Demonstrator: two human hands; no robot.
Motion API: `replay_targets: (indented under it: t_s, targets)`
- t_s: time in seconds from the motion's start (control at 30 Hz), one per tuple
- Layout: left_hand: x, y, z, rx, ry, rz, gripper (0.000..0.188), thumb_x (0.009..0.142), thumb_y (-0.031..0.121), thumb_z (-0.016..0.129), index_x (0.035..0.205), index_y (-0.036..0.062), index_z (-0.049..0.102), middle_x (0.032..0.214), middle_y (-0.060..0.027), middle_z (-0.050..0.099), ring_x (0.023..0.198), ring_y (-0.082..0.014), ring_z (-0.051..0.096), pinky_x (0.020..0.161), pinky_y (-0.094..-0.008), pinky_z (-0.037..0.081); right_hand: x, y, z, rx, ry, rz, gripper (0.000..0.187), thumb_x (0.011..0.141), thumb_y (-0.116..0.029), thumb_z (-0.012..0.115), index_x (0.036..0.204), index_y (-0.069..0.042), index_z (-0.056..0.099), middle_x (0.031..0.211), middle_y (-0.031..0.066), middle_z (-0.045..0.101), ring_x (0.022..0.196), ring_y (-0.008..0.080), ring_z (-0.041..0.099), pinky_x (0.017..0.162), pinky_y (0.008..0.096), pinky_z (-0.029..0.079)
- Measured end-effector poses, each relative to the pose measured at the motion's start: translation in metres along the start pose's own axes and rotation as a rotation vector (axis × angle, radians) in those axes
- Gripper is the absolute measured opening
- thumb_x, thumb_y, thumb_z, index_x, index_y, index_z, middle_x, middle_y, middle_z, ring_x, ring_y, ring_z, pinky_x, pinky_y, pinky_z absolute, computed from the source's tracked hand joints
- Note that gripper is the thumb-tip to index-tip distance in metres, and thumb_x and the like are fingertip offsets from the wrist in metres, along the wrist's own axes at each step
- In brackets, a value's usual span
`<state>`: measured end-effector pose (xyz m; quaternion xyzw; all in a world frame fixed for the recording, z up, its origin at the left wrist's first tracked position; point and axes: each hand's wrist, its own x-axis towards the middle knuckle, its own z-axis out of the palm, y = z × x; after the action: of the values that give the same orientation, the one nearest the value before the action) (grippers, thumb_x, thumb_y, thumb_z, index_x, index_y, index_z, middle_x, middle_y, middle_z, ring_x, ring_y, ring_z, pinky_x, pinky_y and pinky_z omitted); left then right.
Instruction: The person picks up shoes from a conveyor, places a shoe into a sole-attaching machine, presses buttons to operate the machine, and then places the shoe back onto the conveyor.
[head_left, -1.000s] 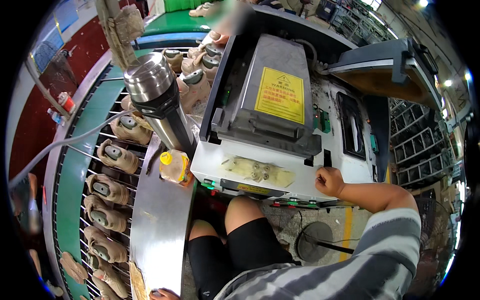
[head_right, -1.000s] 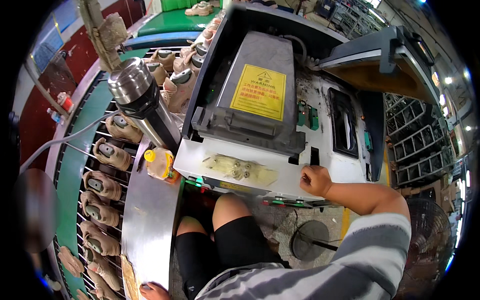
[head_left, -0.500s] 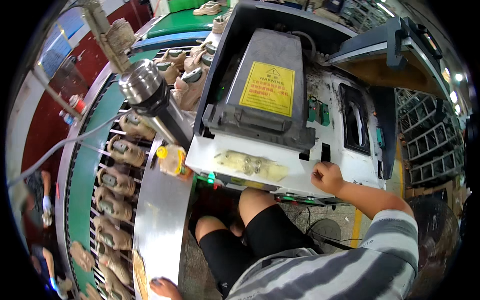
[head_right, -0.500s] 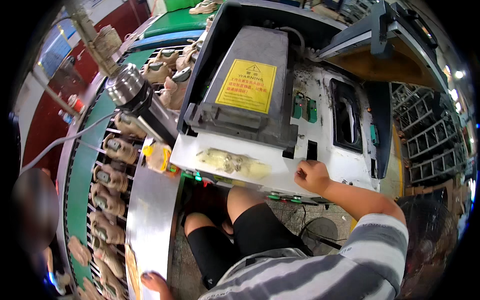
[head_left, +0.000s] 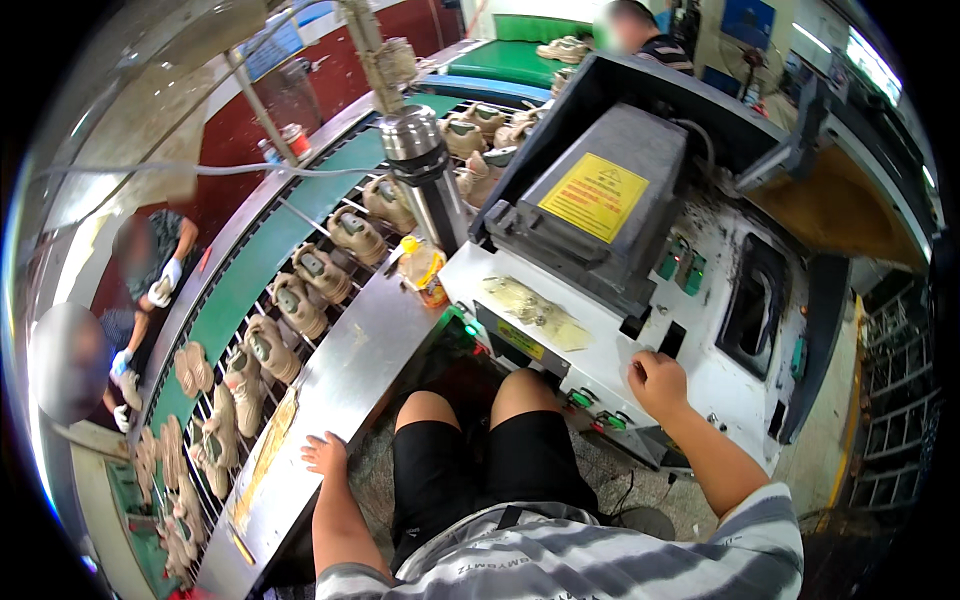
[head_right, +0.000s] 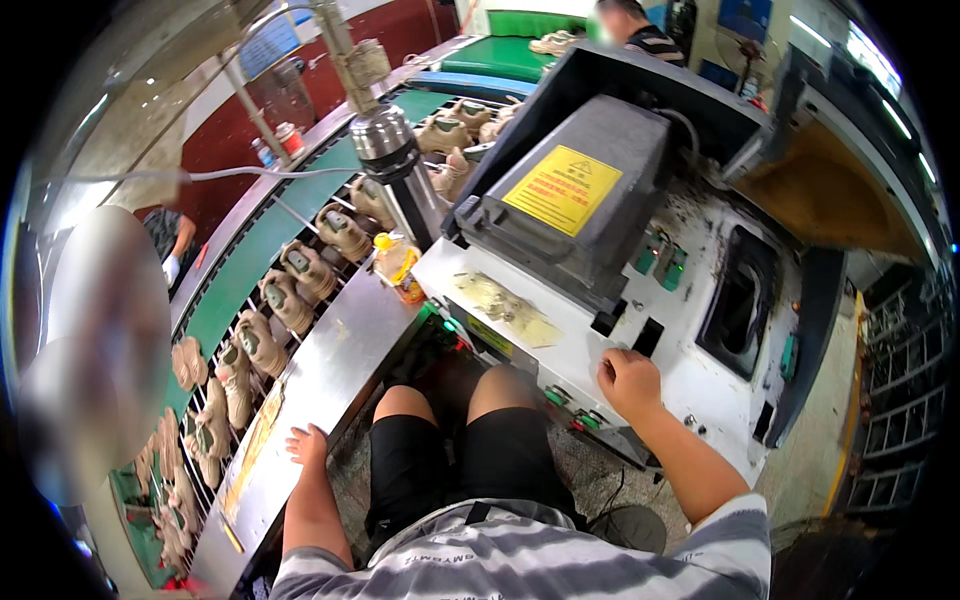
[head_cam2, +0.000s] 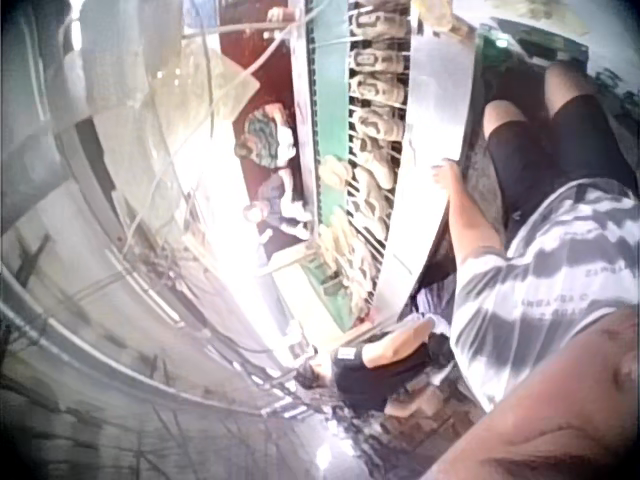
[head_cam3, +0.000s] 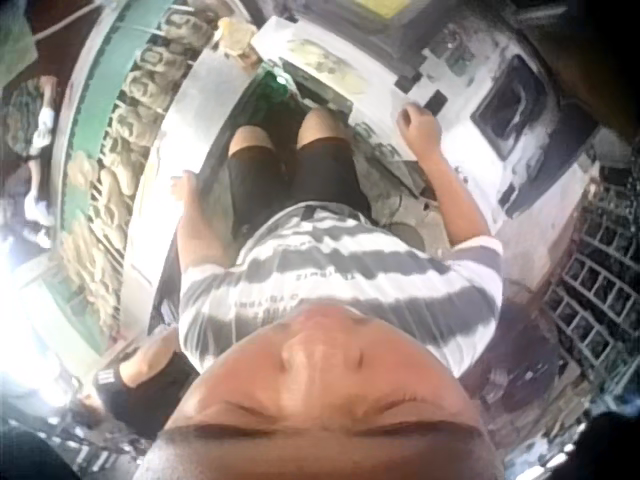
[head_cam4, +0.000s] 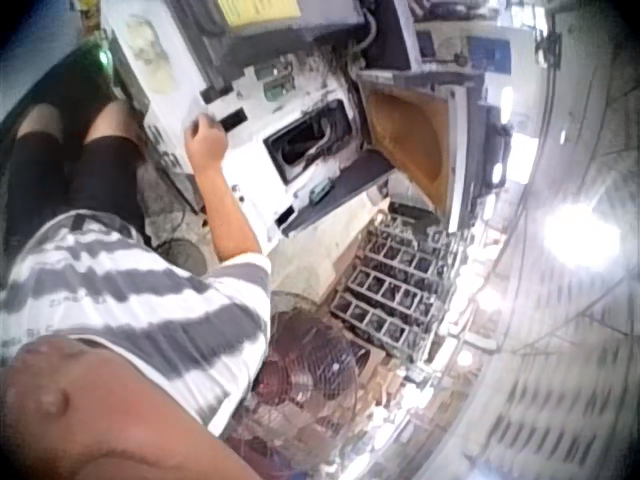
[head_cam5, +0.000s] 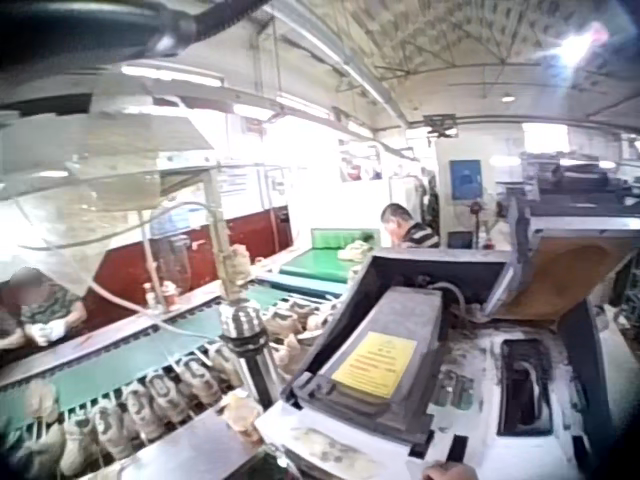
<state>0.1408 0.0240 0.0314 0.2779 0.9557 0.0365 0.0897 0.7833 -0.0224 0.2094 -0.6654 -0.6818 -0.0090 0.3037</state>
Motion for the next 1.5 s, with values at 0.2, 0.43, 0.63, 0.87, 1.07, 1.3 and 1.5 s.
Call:
replay_targets:
  t_s: [0.2, 0.43, 0.63, 0.87, 1.07, 1.3, 1.5]
  targets:
    - [-0.003, -0.003, -0.011, -0.036, -0.128, -0.002, 0.077, 0.093, 0.051, 0.036, 0.151, 0.0059, 0.015, 0.155, -0.0292, 0.004, 0.144, -0.0459, 0.001, 0.112, -0.0602, 0.003, -0.004, 0.002, 0.002, 0.002, -0.005, 0.005, 0.01, 0.076, -0.011, 0.067, 0.082, -0.009, 0.06, 0.069, 0.0103, 0.06, 0.066, 0.0325, 0.059, 0.059, 0.0433, 0.046]
    - [0.0, -0.008, -0.013, -0.061, -0.14, -0.007, 0.077, 0.093, 0.051, 0.037, 0.151, 0.0052, 0.015, 0.155, -0.0299, 0.003, 0.143, -0.0469, -0.001, 0.113, -0.0594, 0.002, 0.0, -0.002, 0.008, -0.01, -0.034, 0.055, 0.011, 0.073, -0.01, 0.066, 0.081, -0.009, 0.059, 0.071, 0.0121, 0.062, 0.067, 0.0331, 0.06, 0.059, 0.0432, 0.047]
    - [-0.004, -0.007, -0.022, -0.111, -0.173, 0.028, 0.084, 0.09, 0.055, 0.04, 0.151, 0.0039, 0.014, 0.154, -0.0311, 0.002, 0.143, -0.0476, -0.004, 0.113, -0.0595, -0.002, -0.005, 0.005, 0.015, -0.056, -0.038, 0.077, 0.009, 0.076, -0.011, 0.064, 0.082, -0.008, 0.058, 0.069, 0.0114, 0.06, 0.064, 0.0315, 0.06, 0.059, 0.0424, 0.046]
    - [-0.003, -0.015, -0.018, -0.176, -0.159, 0.125, 0.092, 0.087, 0.058, 0.044, 0.149, -0.0024, 0.013, 0.152, -0.0356, 0.0, 0.14, -0.0534, -0.007, 0.109, -0.064, -0.005, -0.011, 0.012, 0.022, -0.093, -0.039, 0.134, 0.007, 0.081, -0.012, 0.062, 0.085, -0.007, 0.059, 0.069, 0.0104, 0.059, 0.067, 0.0299, 0.06, 0.06, 0.0409, 0.046]
    - [-0.006, -0.027, -0.007, -0.248, -0.047, 0.188, 0.092, 0.085, 0.055, 0.05, 0.147, -0.006, 0.019, 0.148, -0.0409, 0.004, 0.138, -0.0571, -0.003, 0.107, -0.0676, -0.002, -0.017, 0.017, 0.029, -0.115, -0.011, 0.134, 0.008, 0.086, -0.013, 0.059, 0.091, -0.006, 0.059, 0.071, 0.011, 0.059, 0.066, 0.0293, 0.058, 0.062, 0.0402, 0.046]
    - [-0.009, -0.033, -0.012, -0.236, 0.011, 0.231, 0.087, 0.086, 0.051, 0.052, 0.146, -0.0049, 0.022, 0.148, -0.041, 0.007, 0.138, -0.0568, 0.0, 0.107, -0.0686, 0.001, -0.04, -0.013, 0.046, -0.009, 0.152, 0.239, 0.016, 0.088, -0.009, 0.057, 0.103, -0.004, 0.059, 0.084, 0.0132, 0.064, 0.071, 0.0271, 0.061, 0.065, 0.0368, 0.048]
    - [-0.064, -0.021, -0.023, -0.556, 0.164, 0.91, 0.025, 0.065, 0.009, 0.062, 0.088, 0.0042, 0.067, 0.097, -0.0179, 0.059, 0.099, -0.0385, 0.052, 0.087, -0.0506, 0.041, -0.103, -0.103, 0.112, 0.098, -0.086, 0.217, 0.026, 0.085, -0.001, 0.054, 0.11, -0.003, 0.06, 0.099, 0.0141, 0.064, 0.086, 0.0297, 0.063, 0.077, 0.0359, 0.05]
